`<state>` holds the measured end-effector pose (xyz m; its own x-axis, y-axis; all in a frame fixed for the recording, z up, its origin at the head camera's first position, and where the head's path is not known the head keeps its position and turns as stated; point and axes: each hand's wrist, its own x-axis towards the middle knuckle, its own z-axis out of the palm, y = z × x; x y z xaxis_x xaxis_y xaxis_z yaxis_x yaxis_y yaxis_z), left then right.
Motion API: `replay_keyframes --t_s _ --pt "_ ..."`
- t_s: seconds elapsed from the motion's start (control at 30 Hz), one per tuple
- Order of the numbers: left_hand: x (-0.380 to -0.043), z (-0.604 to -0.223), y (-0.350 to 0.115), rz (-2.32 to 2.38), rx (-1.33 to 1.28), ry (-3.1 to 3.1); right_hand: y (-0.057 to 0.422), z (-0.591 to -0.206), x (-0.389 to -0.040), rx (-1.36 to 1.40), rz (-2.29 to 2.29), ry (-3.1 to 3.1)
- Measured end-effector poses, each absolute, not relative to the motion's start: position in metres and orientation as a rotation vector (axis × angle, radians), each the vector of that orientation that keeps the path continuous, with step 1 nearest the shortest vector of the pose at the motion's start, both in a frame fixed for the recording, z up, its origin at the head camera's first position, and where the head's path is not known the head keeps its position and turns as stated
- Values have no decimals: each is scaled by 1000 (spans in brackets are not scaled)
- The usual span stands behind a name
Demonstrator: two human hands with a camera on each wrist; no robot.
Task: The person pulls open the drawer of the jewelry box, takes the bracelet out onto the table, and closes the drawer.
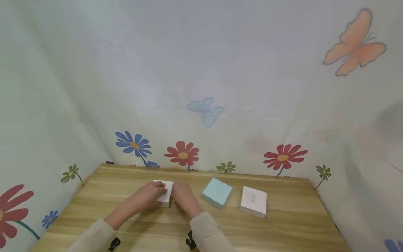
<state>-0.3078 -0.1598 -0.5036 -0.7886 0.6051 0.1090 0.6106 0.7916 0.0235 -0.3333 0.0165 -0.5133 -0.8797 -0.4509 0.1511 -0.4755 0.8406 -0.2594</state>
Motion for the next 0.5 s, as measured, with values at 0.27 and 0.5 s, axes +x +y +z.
replay_keyframes --t_s 0.27,0.5 --pt "-306 -499 -160 -133 -963 -2895 17 -510 -332 780 418 -2934" --pt "-311 -502 -161 -151 -959 -2917 20 -514 -337 759 470 -2963"
